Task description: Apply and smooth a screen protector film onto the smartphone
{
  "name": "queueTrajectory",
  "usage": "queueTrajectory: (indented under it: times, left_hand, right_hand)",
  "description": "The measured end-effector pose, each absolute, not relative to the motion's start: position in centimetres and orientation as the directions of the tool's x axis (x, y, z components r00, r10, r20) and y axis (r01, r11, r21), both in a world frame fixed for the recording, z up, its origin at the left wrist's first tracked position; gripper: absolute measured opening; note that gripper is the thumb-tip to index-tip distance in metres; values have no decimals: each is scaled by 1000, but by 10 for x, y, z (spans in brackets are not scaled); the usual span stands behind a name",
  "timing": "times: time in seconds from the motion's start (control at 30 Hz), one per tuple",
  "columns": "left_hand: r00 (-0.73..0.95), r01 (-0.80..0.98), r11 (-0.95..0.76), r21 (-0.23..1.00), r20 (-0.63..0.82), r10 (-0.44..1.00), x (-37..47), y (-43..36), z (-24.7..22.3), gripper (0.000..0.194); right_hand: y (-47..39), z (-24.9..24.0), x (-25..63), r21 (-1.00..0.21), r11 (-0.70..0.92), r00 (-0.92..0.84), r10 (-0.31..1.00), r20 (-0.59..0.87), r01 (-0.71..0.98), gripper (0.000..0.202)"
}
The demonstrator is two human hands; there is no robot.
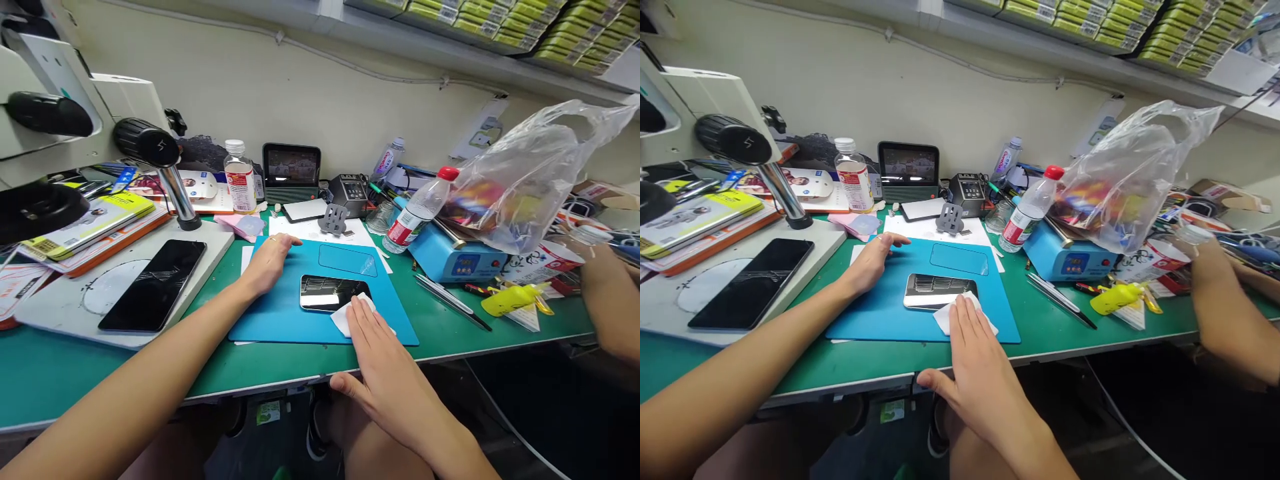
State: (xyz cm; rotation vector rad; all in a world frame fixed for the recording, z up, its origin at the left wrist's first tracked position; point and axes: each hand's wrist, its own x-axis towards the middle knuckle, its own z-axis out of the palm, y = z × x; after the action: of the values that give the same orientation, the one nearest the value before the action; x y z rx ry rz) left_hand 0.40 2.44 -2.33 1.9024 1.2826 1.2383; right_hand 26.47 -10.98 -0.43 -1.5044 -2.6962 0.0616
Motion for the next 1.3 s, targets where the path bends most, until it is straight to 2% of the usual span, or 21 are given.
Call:
queueTrajectory:
  times: [0.27,0.47,0.8,1.0,1.3]
  left_hand:
    - [141,402,-440,803,420,896,4,26,-22,74]
    - [144,401,-437,805,416,898,4,26,-22,75]
    - [140,423,-425,800,406,903,4,26,-20,73]
    - [153,429,-430,794,405,901,4,25,-19,67]
    - [137,413,-432,802,414,900,5,26,-19,73]
  right_hand:
    - [-83,8,225,-178,575,-595,798,-92,799,99]
    - [-57,16,209,-255,600,-637,766,-90,758,93]
    - [-69,5,273,-199,529,-551,831,-75,825,89]
    - [-45,6,247,-102,412,-422,898,-121,905,107]
    - [-35,9,169,-244,493,-531,838,-127,835,113]
